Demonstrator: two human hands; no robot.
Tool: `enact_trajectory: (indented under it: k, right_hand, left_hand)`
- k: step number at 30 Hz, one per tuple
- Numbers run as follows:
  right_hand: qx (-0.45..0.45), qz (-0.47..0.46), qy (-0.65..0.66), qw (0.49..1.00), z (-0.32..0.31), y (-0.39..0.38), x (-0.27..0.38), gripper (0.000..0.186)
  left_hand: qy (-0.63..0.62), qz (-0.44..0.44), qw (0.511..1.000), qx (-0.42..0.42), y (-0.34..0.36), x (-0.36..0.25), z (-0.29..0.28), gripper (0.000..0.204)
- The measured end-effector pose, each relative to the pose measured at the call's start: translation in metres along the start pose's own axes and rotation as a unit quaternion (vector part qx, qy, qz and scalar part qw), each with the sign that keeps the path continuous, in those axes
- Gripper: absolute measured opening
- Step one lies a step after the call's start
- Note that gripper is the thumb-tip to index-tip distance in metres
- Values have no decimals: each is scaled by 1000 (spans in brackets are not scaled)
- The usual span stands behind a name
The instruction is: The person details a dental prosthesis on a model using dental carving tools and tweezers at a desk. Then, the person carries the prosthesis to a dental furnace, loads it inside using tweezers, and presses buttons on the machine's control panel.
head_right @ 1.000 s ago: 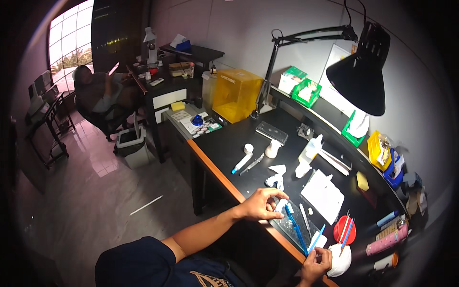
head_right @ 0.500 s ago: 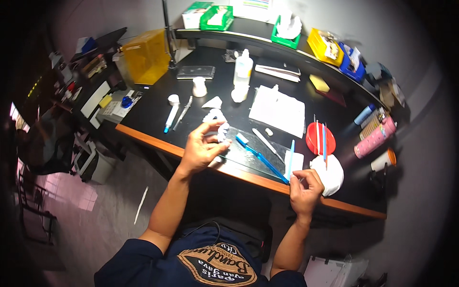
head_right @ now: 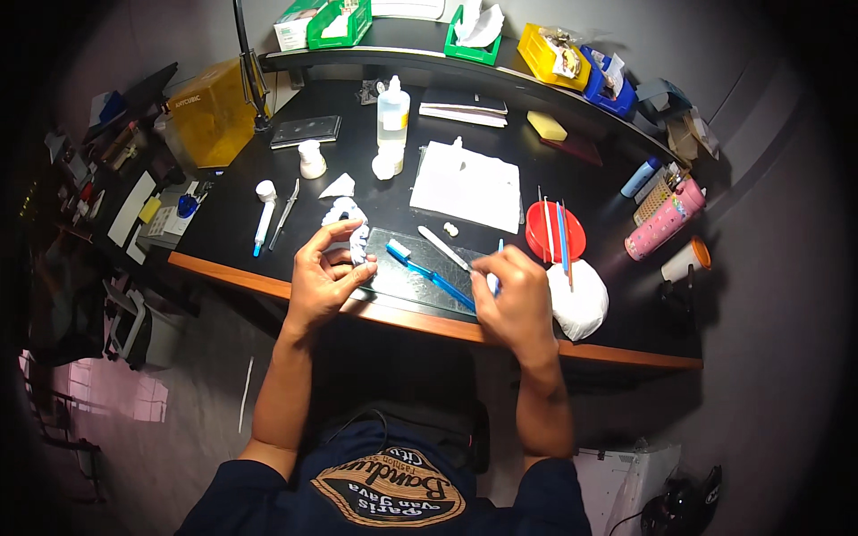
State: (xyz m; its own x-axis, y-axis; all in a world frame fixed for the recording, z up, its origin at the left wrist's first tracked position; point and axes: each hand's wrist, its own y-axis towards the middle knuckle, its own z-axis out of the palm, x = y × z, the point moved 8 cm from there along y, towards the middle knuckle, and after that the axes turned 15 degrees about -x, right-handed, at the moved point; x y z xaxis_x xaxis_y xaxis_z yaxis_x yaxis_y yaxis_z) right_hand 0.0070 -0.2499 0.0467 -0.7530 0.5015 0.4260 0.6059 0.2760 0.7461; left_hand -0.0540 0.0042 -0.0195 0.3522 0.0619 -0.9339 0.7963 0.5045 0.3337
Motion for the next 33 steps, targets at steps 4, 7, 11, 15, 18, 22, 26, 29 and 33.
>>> enact_trajectory:
  k: [4,7,11,15,18,22,26,29,33]
  right_hand:
    - [69,-38,-76,994,29,23,-5,13]
    - [163,5,-204,965,50,23,-17,15]
    - [140,8,-216,966,62,22,-28,12]
    - [167,30,-191,967,64,23,-26,10]
    - [158,15,-170,973,62,27,-24,12]
    - [197,55,-160,966,63,28,-25,12]
    - [222,27,-148,963,71,28,-23,14]
    - [212,-30,-139,967,74,34,-19,11]
    - [97,-61,-29,993,61,67,-7,6]
  left_hand:
    - [-11,9,1000,-15,1,-8,1,56]
    - [-5,14,1000,-7,3,-8,1,55]
    - [-26,9,1000,1,5,-5,1,55]
    - [-9,14,1000,4,2,-4,-1,55]
    - [19,22,1000,12,1,-6,-1,55]
    - [9,28,999,22,0,-11,1,55]
    - [16,39,999,14,-2,-11,-5,54]
    - [32,34,999,20,1,-11,-6,54]
    - [4,10,999,34,6,-9,-3,55]
